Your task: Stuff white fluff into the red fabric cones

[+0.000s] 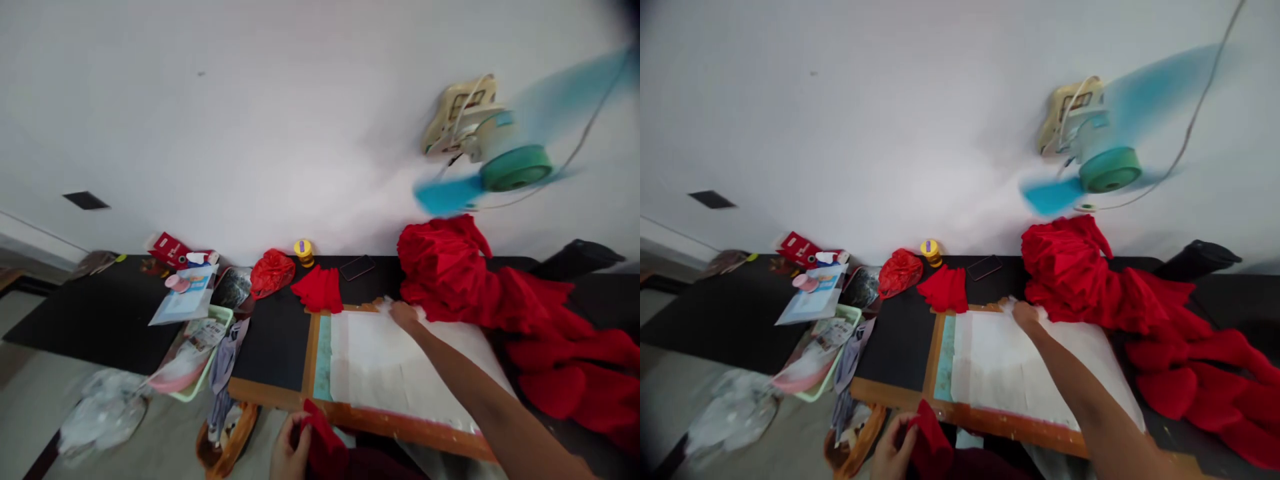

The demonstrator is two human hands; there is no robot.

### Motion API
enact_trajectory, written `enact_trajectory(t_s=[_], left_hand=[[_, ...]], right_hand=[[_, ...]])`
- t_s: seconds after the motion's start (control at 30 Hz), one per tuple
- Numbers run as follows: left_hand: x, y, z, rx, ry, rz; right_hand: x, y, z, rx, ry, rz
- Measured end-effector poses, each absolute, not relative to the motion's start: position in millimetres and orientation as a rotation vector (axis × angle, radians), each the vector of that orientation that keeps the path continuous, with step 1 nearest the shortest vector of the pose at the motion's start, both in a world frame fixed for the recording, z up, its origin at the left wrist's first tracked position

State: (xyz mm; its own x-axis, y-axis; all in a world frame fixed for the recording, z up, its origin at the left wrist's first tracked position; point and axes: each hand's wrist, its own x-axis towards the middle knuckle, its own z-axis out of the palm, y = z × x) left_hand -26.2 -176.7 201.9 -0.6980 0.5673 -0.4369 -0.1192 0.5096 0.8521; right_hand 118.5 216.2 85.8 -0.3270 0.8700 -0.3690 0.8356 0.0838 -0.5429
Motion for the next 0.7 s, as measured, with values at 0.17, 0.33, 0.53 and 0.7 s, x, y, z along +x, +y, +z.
enact_trajectory(t_s=[0.17,0.33,0.53,0.7], left_hand=[[-39.0,-162.2,206.6,0.596,2.102,1.207],[-53.1,-106.5,219.8,0.945,2.008,1.091],[-57.5,-27.4,211.6,1.066,1.754,1.052],[-50.6,15.1,180.6,1.170,1.673,0.817]], right_hand=[[152.1,204.6,108.5,-1.702,-2.092,1.195],[169.9,153.8,142.5,-1.554,-1.605,1.475],[137.7,95.9,162.1,-1.422,-1.392,1.640],[109.9,68.8,164.5,-1.354,-1.428,1.751]])
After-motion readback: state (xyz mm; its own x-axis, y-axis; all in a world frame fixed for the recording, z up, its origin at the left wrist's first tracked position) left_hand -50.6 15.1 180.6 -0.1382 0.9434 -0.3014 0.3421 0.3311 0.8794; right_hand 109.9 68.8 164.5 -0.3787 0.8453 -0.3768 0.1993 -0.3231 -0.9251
